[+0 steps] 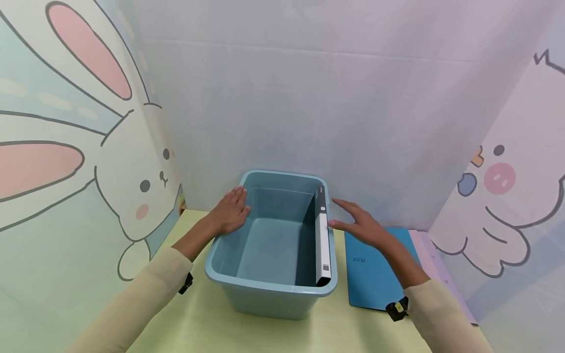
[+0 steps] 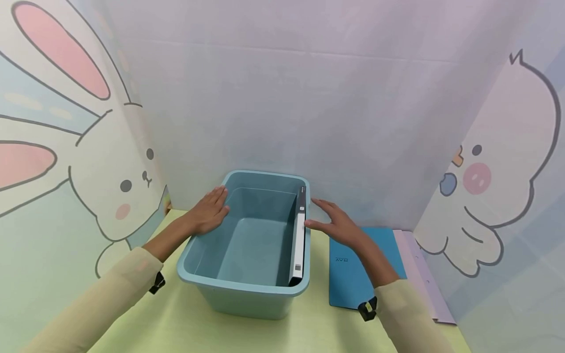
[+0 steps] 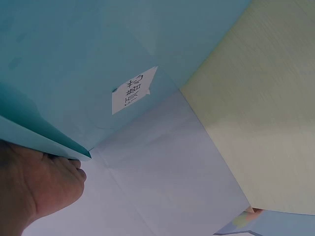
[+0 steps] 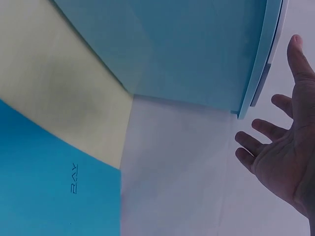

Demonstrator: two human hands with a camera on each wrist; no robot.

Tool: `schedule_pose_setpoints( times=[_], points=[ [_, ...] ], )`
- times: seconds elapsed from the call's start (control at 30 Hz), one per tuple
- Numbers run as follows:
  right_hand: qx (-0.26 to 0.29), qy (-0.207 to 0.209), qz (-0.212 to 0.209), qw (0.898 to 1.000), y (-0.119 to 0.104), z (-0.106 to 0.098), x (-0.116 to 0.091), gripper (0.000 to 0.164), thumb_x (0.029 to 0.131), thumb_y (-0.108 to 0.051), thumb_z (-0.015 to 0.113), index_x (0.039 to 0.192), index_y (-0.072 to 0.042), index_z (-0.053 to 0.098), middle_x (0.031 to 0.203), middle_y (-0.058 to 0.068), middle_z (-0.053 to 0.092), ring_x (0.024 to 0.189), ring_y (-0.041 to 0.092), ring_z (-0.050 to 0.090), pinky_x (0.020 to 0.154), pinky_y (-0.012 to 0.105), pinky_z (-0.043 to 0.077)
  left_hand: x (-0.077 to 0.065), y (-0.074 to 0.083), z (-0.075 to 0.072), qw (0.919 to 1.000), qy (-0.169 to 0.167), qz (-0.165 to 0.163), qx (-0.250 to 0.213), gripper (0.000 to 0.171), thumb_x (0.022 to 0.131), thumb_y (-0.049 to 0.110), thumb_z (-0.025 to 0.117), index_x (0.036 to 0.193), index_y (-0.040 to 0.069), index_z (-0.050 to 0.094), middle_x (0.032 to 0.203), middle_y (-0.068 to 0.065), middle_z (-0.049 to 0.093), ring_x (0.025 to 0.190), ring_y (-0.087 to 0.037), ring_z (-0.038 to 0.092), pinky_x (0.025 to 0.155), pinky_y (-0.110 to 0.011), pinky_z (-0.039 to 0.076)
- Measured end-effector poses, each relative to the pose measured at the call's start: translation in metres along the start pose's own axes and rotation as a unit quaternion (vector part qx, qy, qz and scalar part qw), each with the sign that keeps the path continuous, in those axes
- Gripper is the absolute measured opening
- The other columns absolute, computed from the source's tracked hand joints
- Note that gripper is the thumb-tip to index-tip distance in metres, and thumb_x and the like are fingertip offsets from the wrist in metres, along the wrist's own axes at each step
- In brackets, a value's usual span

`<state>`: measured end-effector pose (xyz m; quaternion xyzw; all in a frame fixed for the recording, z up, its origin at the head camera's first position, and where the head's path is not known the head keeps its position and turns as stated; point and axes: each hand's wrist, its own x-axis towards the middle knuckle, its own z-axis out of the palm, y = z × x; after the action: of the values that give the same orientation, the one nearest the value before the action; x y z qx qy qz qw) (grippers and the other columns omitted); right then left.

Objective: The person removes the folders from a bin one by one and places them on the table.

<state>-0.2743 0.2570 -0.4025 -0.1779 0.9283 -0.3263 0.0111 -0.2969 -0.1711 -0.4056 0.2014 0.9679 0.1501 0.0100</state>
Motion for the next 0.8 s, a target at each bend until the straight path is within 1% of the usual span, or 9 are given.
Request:
schedule_pose_setpoints(
  times=[0.07, 0.17, 0.27, 0.33, 0.4, 0.5, 0.7, 0.8],
  points=[
    [0.003, -0.001, 0.000, 1.000, -0.006, 0.002, 0.002, 0.093, 0.103, -0.059, 0.073, 0.179, -0.020, 0.036, 0.186, 0.022, 0.029, 0.169, 0.055, 0.029, 0.122, 0.086, 0.038, 0.000, 0.000, 0.000, 1.0000, -0.002, 0.000, 0.000, 0.072, 0.121, 0.032, 0.026, 0.174, -0.014, 0.010, 0.187, -0.033, 0.005, 0.176, -0.052, 0.004, 0.144, -0.064, 0.008],
    [0.000, 0.002, 0.000, 1.000, -0.014, 0.006, 0.005, 0.095, 0.102, -0.060, 0.074, 0.178, -0.020, 0.036, 0.182, 0.025, 0.034, 0.164, 0.056, 0.036, 0.119, 0.083, 0.045, -0.001, 0.001, 0.000, 1.0000, -0.001, 0.000, -0.003, 0.072, 0.121, 0.031, 0.027, 0.174, -0.015, 0.010, 0.187, -0.033, 0.005, 0.176, -0.053, 0.005, 0.144, -0.065, 0.008],
    [-0.006, 0.005, -0.007, 1.000, -0.020, 0.010, 0.008, 0.093, 0.103, -0.058, 0.075, 0.178, -0.019, 0.037, 0.170, 0.028, 0.042, 0.154, 0.053, 0.045, 0.113, 0.076, 0.054, -0.002, 0.001, -0.001, 1.0000, 0.002, 0.001, -0.008, 0.072, 0.121, 0.030, 0.027, 0.174, -0.015, 0.011, 0.187, -0.034, 0.006, 0.176, -0.053, 0.005, 0.144, -0.066, 0.007],
    [-0.010, 0.008, -0.012, 1.000, -0.023, 0.012, 0.010, 0.091, 0.103, -0.056, 0.076, 0.178, -0.020, 0.038, 0.162, 0.027, 0.047, 0.146, 0.048, 0.048, 0.107, 0.069, 0.058, -0.003, 0.002, -0.001, 0.9999, 0.003, 0.001, -0.012, 0.071, 0.121, 0.030, 0.028, 0.174, -0.015, 0.011, 0.186, -0.034, 0.006, 0.176, -0.054, 0.005, 0.144, -0.066, 0.007],
    [-0.018, 0.009, -0.016, 1.000, -0.027, 0.015, 0.012, 0.091, 0.103, -0.055, 0.077, 0.178, -0.020, 0.039, 0.157, 0.026, 0.048, 0.140, 0.044, 0.049, 0.102, 0.064, 0.058, -0.003, 0.002, -0.001, 0.9999, 0.005, 0.001, -0.014, 0.071, 0.121, 0.029, 0.028, 0.174, -0.015, 0.012, 0.186, -0.034, 0.006, 0.176, -0.054, 0.005, 0.144, -0.066, 0.007],
    [-0.033, 0.014, -0.019, 0.999, -0.033, 0.018, 0.016, 0.092, 0.102, -0.054, 0.079, 0.177, -0.019, 0.040, 0.155, 0.026, 0.049, 0.133, 0.041, 0.050, 0.098, 0.060, 0.056, -0.003, 0.003, -0.002, 0.9999, 0.007, 0.001, -0.015, 0.071, 0.121, 0.029, 0.028, 0.174, -0.016, 0.012, 0.186, -0.035, 0.007, 0.176, -0.054, 0.006, 0.144, -0.066, 0.008],
    [-0.074, 0.017, -0.012, 0.997, -0.050, 0.025, 0.022, 0.091, 0.099, -0.055, 0.082, 0.174, -0.016, 0.047, 0.150, 0.027, 0.052, 0.126, 0.039, 0.049, 0.094, 0.058, 0.053, -0.003, 0.003, -0.002, 0.9999, 0.009, 0.001, -0.014, 0.071, 0.121, 0.029, 0.028, 0.174, -0.015, 0.013, 0.186, -0.035, 0.008, 0.175, -0.054, 0.007, 0.143, -0.066, 0.008],
    [-0.104, 0.013, -0.006, 0.994, -0.058, 0.028, 0.026, 0.089, 0.099, -0.057, 0.081, 0.171, -0.015, 0.051, 0.149, 0.028, 0.056, 0.122, 0.038, 0.049, 0.093, 0.057, 0.051, -0.002, 0.003, -0.002, 0.9999, 0.008, 0.001, -0.015, 0.071, 0.121, 0.029, 0.028, 0.174, -0.015, 0.012, 0.186, -0.034, 0.007, 0.175, -0.054, 0.007, 0.143, -0.066, 0.008]
  ],
)
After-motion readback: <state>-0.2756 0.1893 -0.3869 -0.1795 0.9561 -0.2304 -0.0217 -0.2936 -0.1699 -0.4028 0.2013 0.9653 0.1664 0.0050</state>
